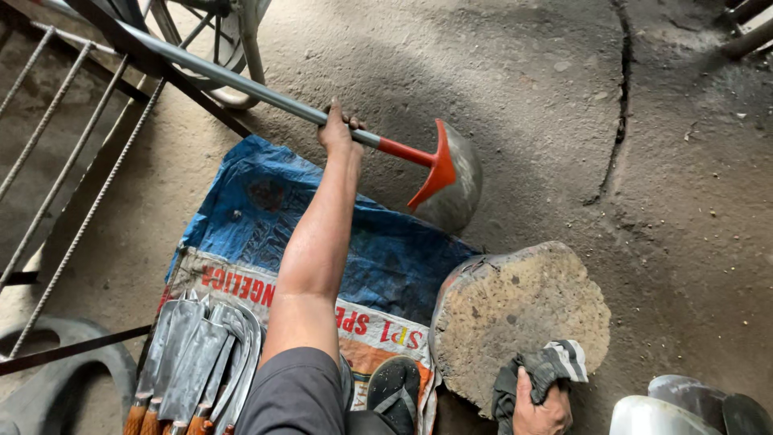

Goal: The person sits on the floor and wipes the metal heads of several shovels and a hoe with a dark cloth. They handle each tool one at a time, wiping the blade and handle, then place the cleaned tools aside.

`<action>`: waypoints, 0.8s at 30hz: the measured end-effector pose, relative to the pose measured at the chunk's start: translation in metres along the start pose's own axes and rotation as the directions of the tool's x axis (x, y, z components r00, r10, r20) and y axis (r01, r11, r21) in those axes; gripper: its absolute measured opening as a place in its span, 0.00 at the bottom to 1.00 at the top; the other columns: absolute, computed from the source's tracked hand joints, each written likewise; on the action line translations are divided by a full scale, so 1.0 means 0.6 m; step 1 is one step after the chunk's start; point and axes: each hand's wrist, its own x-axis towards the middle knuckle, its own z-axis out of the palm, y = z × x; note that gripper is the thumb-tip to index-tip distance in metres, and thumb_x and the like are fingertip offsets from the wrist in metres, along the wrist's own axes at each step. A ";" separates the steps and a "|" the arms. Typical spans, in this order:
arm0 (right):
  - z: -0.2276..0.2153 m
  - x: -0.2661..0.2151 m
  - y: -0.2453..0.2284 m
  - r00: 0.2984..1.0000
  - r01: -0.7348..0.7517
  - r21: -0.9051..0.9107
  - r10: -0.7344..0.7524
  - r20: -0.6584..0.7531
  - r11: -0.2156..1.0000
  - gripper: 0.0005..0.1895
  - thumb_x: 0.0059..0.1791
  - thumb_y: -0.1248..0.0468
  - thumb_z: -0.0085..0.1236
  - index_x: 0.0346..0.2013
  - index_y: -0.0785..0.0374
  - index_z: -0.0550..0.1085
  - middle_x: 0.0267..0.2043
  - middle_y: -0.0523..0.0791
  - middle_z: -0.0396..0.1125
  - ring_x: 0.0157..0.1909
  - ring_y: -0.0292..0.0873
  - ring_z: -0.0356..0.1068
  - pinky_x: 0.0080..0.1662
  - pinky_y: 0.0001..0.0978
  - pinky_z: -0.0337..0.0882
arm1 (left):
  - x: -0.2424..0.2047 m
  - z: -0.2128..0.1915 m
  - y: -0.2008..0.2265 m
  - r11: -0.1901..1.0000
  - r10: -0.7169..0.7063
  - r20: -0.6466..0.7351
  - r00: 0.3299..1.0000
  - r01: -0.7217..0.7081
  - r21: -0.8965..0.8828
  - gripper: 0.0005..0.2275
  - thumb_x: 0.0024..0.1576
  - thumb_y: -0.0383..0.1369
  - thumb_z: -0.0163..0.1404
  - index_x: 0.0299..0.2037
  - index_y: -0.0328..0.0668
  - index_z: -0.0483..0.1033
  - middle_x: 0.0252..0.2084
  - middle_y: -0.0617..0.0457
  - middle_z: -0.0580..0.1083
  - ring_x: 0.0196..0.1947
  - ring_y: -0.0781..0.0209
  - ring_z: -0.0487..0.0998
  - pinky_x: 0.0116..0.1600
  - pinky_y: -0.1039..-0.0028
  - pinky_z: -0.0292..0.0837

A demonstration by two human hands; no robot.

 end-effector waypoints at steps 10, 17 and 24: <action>-0.013 0.009 -0.025 0.999 0.035 0.045 -0.036 0.034 0.998 0.19 0.47 0.54 0.66 0.46 0.62 0.78 0.48 0.55 0.73 0.48 0.60 0.73 0.48 0.48 0.73 | -0.025 -0.017 0.024 0.973 0.068 0.103 0.992 -0.089 0.212 0.13 0.58 0.37 0.61 0.33 0.46 0.67 0.23 0.56 0.68 0.19 0.61 0.70 0.23 0.68 0.67; -0.009 0.014 -0.021 0.995 0.095 0.060 -0.097 0.030 0.994 0.20 0.46 0.51 0.62 0.44 0.62 0.79 0.45 0.56 0.72 0.45 0.61 0.72 0.45 0.50 0.72 | -0.169 -0.102 0.037 0.727 0.008 0.134 0.991 -0.098 0.680 0.22 0.56 0.44 0.59 0.51 0.41 0.64 0.28 0.52 0.67 0.21 0.62 0.67 0.23 0.71 0.65; -0.040 0.030 -0.078 0.999 0.002 -0.061 0.001 0.048 0.998 0.21 0.45 0.44 0.62 0.27 0.59 0.76 0.31 0.52 0.70 0.35 0.59 0.72 0.37 0.53 0.71 | -0.475 -0.047 0.107 0.501 -0.401 0.313 0.861 -0.080 0.862 0.18 0.57 0.36 0.56 0.55 0.36 0.72 0.40 0.48 0.76 0.34 0.59 0.78 0.37 0.69 0.77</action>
